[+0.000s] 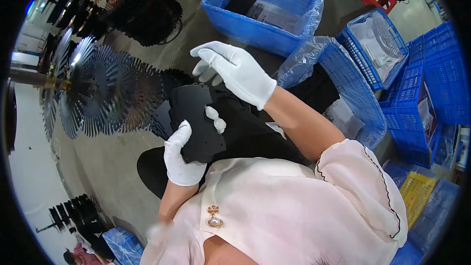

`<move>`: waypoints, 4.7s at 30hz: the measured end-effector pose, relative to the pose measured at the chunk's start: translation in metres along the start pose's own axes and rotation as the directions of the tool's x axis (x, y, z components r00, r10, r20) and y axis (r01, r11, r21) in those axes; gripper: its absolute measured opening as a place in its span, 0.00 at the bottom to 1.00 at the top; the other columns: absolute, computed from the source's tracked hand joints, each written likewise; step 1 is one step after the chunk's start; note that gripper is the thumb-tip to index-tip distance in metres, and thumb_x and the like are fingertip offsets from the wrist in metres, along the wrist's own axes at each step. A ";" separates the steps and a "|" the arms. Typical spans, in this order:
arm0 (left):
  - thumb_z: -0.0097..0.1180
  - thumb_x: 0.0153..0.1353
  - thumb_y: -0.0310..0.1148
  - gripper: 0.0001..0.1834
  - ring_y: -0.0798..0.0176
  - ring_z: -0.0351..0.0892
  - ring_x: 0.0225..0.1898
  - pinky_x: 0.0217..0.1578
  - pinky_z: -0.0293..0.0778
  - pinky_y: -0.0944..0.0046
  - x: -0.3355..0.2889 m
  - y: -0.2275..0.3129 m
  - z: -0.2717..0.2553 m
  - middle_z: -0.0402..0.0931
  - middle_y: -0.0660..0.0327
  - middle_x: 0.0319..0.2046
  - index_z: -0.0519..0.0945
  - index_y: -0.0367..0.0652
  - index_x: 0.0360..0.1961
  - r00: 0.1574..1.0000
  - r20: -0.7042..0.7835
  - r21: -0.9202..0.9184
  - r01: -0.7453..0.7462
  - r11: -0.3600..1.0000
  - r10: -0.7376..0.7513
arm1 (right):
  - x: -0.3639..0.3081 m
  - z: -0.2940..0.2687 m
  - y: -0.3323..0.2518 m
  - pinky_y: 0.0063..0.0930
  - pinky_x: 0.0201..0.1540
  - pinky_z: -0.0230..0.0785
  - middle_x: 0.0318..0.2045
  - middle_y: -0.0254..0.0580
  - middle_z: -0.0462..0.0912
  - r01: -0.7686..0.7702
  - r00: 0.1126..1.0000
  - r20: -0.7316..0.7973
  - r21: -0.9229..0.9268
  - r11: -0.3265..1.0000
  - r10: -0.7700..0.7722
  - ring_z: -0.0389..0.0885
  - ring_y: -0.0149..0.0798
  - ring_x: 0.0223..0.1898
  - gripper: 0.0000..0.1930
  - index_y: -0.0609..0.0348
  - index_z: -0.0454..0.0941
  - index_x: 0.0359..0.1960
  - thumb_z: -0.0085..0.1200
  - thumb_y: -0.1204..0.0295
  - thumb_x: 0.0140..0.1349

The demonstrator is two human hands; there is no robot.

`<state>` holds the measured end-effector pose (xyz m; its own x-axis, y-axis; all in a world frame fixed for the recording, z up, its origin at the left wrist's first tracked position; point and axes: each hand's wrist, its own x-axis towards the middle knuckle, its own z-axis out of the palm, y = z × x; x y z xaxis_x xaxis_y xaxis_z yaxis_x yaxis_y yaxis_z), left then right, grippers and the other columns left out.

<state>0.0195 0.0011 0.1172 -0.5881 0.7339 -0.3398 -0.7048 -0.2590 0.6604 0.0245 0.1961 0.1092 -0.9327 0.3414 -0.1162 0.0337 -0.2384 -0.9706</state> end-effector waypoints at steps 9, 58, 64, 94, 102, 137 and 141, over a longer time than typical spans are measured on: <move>0.49 0.66 0.46 0.30 0.51 0.78 0.52 0.56 0.72 0.56 0.003 -0.001 0.000 0.75 0.49 0.52 0.68 0.33 0.61 0.998 0.048 0.002 0.026 1.000 -0.026 | -0.020 -0.009 -0.007 0.22 0.28 0.70 0.27 0.34 0.80 -0.211 0.941 0.300 0.161 0.964 0.156 0.76 0.25 0.22 0.09 0.61 0.79 0.35 0.58 0.68 0.69; 0.49 0.62 0.55 0.43 0.51 0.62 0.69 0.69 0.59 0.52 0.021 0.000 -0.011 0.59 0.45 0.69 0.60 0.34 0.70 0.898 0.151 0.269 -0.440 0.857 0.414 | -0.060 0.006 -0.026 0.20 0.24 0.72 0.28 0.35 0.82 -0.266 0.841 0.410 -0.254 0.930 0.353 0.79 0.26 0.21 0.32 0.66 0.71 0.61 0.63 0.55 0.62; 0.43 0.68 0.62 0.45 0.49 0.59 0.71 0.70 0.56 0.52 0.021 -0.004 -0.016 0.58 0.47 0.70 0.55 0.34 0.72 0.886 0.220 0.490 -0.463 0.738 0.409 | -0.061 -0.003 -0.025 0.23 0.24 0.71 0.25 0.39 0.81 -0.160 0.896 0.355 -0.301 0.940 0.266 0.78 0.28 0.20 0.28 0.69 0.75 0.49 0.63 0.53 0.62; 0.45 0.75 0.34 0.15 0.72 0.73 0.37 0.44 0.67 0.71 0.058 -0.007 -0.019 0.78 0.63 0.35 0.81 0.36 0.41 0.662 -0.122 0.667 -0.497 0.555 0.739 | -0.036 0.000 0.044 0.30 0.31 0.75 0.31 0.40 0.80 0.493 0.798 0.087 -0.661 0.565 -0.596 0.82 0.41 0.29 0.29 0.53 0.74 0.46 0.77 0.67 0.43; 0.45 0.75 0.35 0.15 0.72 0.72 0.35 0.42 0.66 0.71 0.053 -0.002 -0.011 0.77 0.64 0.32 0.81 0.37 0.37 0.653 -0.181 0.630 -0.497 0.597 0.736 | -0.032 -0.005 0.047 0.28 0.29 0.72 0.35 0.38 0.79 0.622 0.732 0.195 -0.581 0.524 -0.653 0.79 0.38 0.27 0.22 0.52 0.78 0.41 0.76 0.70 0.45; 0.65 0.54 0.13 0.24 0.66 0.80 0.50 0.54 0.74 0.67 0.034 0.017 -0.058 0.81 0.58 0.49 0.78 0.41 0.52 0.871 0.127 0.570 -0.456 0.683 0.475 | -0.049 -0.008 0.058 0.30 0.37 0.77 0.51 0.47 0.76 0.579 0.671 0.071 -0.672 0.462 -0.738 0.82 0.39 0.38 0.26 0.53 0.76 0.55 0.68 0.80 0.53; 0.61 0.61 0.19 0.18 0.65 0.79 0.51 0.56 0.73 0.65 0.034 0.014 -0.056 0.81 0.57 0.50 0.77 0.41 0.53 0.847 0.186 0.492 -0.519 0.699 0.498 | -0.050 -0.006 0.062 0.25 0.33 0.77 0.51 0.48 0.74 0.611 0.649 0.083 -0.650 0.453 -0.756 0.82 0.37 0.34 0.25 0.55 0.76 0.54 0.66 0.85 0.54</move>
<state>-0.0323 -0.0130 0.0769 -0.7750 0.6099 0.1656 0.0080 -0.2525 0.9676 0.0756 0.1697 0.0531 -0.6610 0.3261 0.6759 -0.3209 0.6914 -0.6474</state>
